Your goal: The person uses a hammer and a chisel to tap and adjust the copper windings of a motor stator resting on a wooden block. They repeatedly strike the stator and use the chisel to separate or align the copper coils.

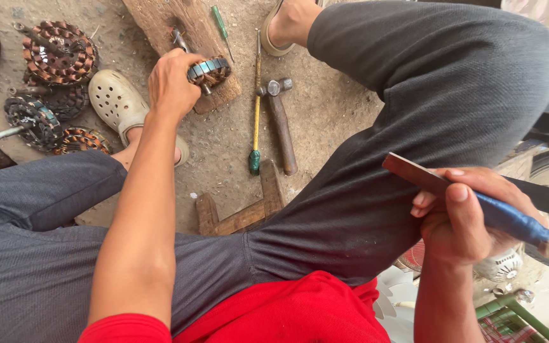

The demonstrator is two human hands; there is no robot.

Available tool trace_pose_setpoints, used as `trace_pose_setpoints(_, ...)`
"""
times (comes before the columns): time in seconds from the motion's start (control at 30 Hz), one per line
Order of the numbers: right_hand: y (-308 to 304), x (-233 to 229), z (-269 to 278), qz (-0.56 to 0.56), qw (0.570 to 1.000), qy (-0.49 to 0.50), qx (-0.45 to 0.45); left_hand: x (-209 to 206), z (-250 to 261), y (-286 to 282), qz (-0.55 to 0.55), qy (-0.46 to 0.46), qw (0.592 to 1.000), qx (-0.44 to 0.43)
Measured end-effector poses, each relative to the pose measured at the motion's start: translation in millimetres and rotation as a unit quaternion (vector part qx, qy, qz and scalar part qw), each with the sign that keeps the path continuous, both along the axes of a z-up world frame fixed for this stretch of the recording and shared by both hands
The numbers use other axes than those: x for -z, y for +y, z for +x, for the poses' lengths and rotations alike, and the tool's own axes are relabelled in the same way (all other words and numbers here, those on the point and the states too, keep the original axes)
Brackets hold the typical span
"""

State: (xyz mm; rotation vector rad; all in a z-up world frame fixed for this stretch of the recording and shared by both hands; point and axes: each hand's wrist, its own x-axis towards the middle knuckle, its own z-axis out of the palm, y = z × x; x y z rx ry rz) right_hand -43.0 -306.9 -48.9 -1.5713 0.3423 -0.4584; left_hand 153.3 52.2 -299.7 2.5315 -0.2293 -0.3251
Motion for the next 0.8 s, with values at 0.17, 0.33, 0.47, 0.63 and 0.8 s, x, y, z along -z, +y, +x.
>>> trace_pose_setpoints(0.17, 2, 4, -1, 0.002, 1.0, -0.016, -0.007, 8, -6, 1, -0.03, -0.003, 0.999, 0.038)
trace_pose_setpoints(0.33, 1, 5, -4, 0.006, 1.0, -0.02, -0.019, 16, -9, 1, -0.018, 0.051, 0.998, 0.012)
trace_pose_setpoints(0.47, 5, 3, -3, 0.014, 0.999, -0.019, -0.023, 19, -3, 7, 0.075, 0.149, 0.986, 0.006)
trace_pose_setpoints(0.63, 4, -21, 8, 0.184, 0.975, 0.018, -0.12, 17, -13, 63, -0.24, 0.091, 0.936, -0.242)
trace_pose_setpoints(0.8, 12, -53, 21, 0.328, 0.759, 0.118, -0.55, 23, -70, 143, -0.161, 0.396, 0.791, -0.437)
